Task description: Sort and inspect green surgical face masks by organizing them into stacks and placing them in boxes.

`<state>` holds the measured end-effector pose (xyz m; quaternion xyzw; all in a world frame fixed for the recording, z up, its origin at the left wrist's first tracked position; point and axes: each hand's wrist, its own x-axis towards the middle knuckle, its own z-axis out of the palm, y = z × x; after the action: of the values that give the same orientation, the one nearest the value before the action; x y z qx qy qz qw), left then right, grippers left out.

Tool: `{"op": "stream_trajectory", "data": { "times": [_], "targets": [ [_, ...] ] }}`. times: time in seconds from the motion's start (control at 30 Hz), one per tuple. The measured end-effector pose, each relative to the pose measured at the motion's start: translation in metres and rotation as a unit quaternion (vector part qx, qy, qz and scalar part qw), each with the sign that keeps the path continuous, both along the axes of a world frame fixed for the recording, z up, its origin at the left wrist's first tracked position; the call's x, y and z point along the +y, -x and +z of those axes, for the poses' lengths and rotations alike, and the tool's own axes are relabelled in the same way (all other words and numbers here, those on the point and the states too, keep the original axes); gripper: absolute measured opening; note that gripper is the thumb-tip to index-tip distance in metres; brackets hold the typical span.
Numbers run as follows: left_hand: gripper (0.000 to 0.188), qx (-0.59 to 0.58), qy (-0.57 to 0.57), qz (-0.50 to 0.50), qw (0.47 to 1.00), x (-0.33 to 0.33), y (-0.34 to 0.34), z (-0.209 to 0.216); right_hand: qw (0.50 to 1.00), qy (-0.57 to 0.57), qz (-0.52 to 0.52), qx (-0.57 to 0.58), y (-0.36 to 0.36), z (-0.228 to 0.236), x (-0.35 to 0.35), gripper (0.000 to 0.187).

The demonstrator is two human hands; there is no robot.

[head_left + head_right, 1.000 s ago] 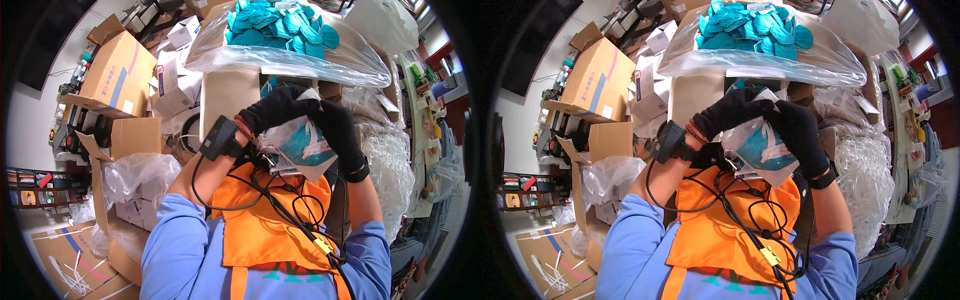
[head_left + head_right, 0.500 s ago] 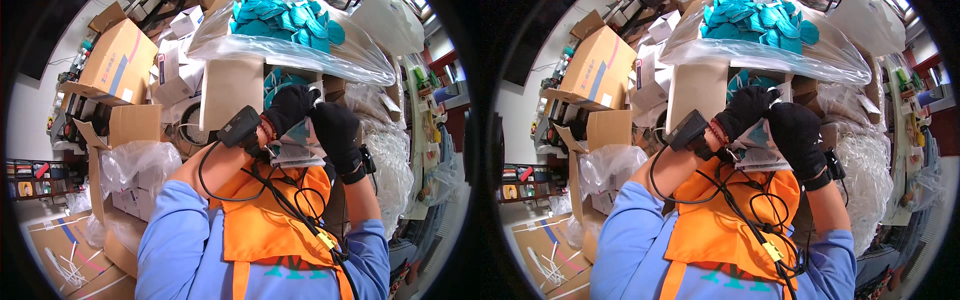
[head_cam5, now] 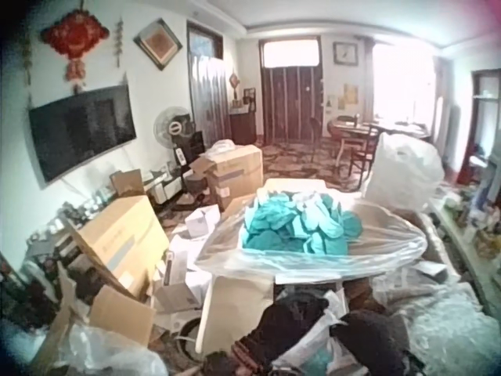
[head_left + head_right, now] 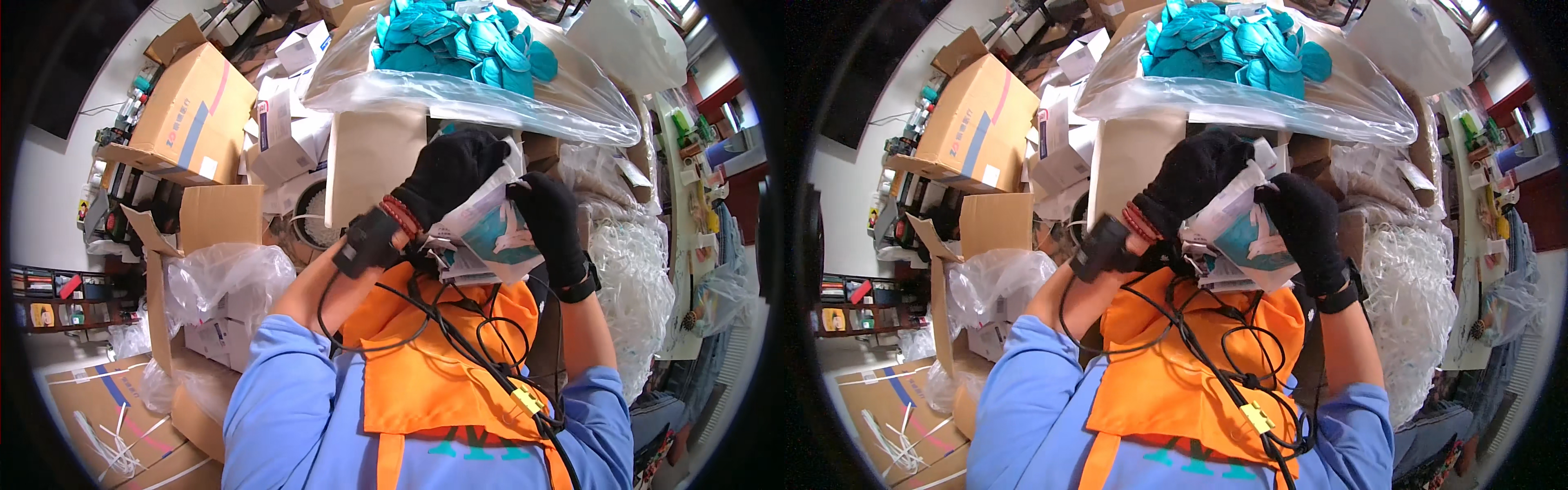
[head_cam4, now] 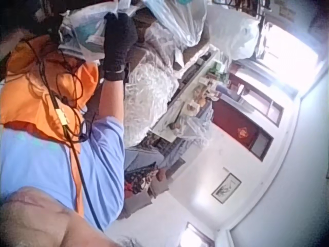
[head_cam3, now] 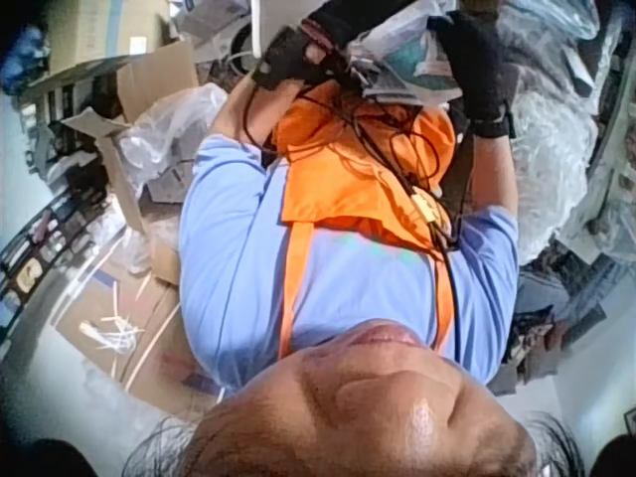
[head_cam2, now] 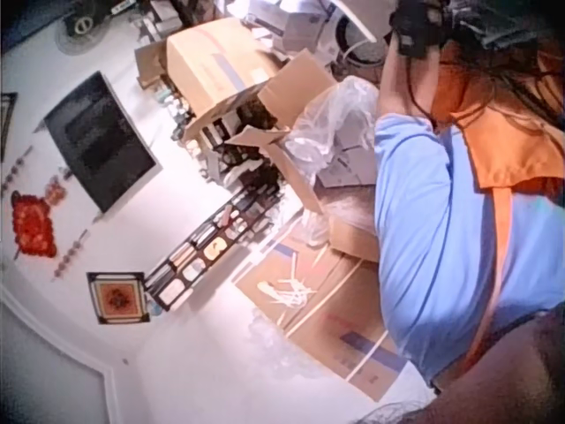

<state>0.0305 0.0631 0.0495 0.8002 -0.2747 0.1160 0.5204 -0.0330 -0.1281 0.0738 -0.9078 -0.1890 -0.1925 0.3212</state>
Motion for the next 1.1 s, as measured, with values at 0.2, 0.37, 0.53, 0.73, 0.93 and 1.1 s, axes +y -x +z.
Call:
{"op": "stream_trajectory", "data": {
  "times": [0.2, 0.37, 0.53, 0.73, 0.93, 1.1],
  "targets": [
    [0.029, 0.126, -0.006, -0.086, 0.988, -0.005, 0.009, -0.005, 0.994, -0.063, 0.011, 0.085, -0.004, -0.005, -0.001, 0.013],
    [0.016, -0.09, -0.144, -0.056, 0.984, -0.016, 0.003, -0.036, 0.975, -0.15, 0.073, 0.146, -0.004, -0.025, -0.011, 0.017],
    [0.017, -0.045, -0.15, 0.011, 0.988, -0.024, 0.012, -0.019, 1.0, 0.002, 0.015, 0.006, -0.003, -0.019, 0.004, 0.011],
    [0.019, -0.119, -0.189, 0.044, 0.974, -0.035, 0.004, -0.066, 0.985, 0.166, 0.008, -0.038, 0.01, -0.009, 0.017, 0.004],
    [0.018, -0.164, -0.274, 0.023, 0.947, -0.037, 0.005, -0.084, 0.984, 0.171, 0.012, -0.04, 0.019, -0.012, 0.018, 0.007],
    [0.018, -0.194, -0.247, 0.088, 0.945, -0.039, 0.003, -0.064, 0.996, -0.004, -0.05, 0.068, 0.015, -0.018, 0.01, 0.016]
  ]
}}
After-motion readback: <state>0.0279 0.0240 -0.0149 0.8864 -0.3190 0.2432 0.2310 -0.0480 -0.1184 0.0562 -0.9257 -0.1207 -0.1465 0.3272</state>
